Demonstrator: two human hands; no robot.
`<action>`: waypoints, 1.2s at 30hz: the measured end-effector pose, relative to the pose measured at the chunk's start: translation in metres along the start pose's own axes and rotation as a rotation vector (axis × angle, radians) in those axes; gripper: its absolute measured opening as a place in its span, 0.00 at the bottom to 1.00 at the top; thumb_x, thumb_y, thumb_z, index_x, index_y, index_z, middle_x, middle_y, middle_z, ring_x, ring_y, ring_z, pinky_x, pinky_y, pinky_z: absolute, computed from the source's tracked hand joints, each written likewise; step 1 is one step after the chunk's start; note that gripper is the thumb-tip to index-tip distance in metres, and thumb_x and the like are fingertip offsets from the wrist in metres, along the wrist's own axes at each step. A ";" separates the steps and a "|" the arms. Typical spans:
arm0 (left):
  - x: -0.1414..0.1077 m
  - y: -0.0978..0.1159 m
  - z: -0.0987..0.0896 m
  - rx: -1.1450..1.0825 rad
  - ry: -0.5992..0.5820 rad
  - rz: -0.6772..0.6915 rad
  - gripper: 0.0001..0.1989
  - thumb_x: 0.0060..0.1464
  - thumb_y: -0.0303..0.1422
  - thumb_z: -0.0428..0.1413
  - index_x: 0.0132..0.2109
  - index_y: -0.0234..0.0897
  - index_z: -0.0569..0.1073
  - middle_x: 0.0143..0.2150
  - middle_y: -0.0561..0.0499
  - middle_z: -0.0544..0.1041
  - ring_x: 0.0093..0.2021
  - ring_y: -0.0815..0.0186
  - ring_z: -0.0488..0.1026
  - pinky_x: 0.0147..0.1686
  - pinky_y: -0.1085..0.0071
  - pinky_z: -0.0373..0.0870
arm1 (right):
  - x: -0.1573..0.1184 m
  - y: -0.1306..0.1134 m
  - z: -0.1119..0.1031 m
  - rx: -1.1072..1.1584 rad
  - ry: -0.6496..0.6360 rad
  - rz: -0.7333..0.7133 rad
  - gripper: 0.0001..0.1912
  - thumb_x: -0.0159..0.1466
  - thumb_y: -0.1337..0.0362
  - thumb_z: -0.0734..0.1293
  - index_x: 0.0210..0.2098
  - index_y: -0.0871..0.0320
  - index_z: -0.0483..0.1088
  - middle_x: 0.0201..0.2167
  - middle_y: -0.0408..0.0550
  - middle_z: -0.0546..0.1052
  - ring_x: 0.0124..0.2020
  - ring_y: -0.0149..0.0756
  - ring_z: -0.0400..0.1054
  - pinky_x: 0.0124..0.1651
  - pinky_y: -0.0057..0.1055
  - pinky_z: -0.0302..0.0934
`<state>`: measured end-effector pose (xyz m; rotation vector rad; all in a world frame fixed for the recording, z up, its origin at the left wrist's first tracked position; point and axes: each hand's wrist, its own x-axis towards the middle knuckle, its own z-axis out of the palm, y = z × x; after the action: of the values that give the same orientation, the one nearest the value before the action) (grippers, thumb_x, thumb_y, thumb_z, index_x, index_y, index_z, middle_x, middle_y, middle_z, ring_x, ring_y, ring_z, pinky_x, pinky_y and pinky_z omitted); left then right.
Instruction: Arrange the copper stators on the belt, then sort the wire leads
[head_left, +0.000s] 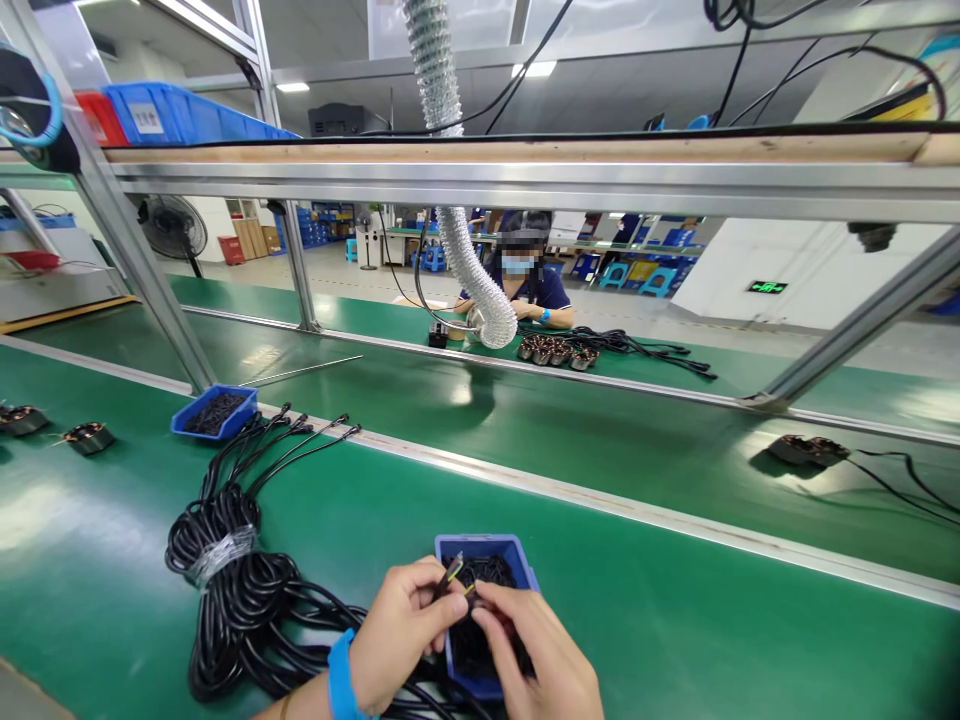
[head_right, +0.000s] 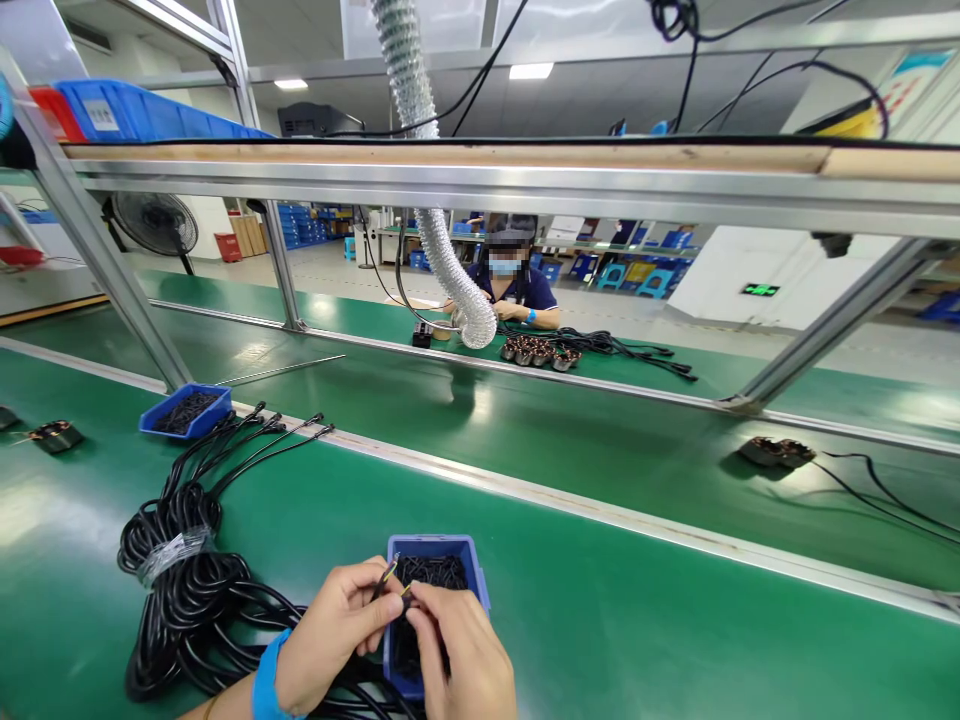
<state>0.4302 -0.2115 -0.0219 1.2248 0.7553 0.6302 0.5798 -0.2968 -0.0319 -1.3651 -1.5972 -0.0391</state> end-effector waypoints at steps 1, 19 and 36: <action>0.000 0.000 0.000 -0.001 0.002 -0.002 0.26 0.45 0.55 0.66 0.32 0.33 0.73 0.28 0.57 0.65 0.20 0.76 0.59 0.18 0.76 0.51 | 0.000 -0.001 0.000 0.027 0.023 0.055 0.10 0.68 0.68 0.67 0.48 0.53 0.75 0.35 0.46 0.82 0.33 0.34 0.79 0.38 0.24 0.74; -0.004 0.003 0.002 -0.033 -0.028 -0.008 0.25 0.44 0.52 0.67 0.28 0.34 0.70 0.26 0.59 0.62 0.18 0.78 0.55 0.18 0.76 0.49 | 0.003 -0.004 -0.006 0.049 0.058 0.056 0.08 0.66 0.71 0.68 0.42 0.52 0.75 0.35 0.42 0.82 0.34 0.32 0.78 0.42 0.23 0.72; -0.003 0.004 0.002 -0.032 -0.069 -0.006 0.26 0.44 0.53 0.67 0.27 0.34 0.70 0.25 0.58 0.63 0.18 0.77 0.56 0.17 0.77 0.50 | 0.002 0.005 -0.012 0.206 0.037 0.156 0.17 0.65 0.71 0.68 0.49 0.47 0.79 0.40 0.43 0.85 0.38 0.36 0.80 0.43 0.26 0.76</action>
<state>0.4294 -0.2138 -0.0167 1.2087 0.6893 0.5900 0.5916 -0.3000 -0.0274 -1.3148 -1.4181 0.1885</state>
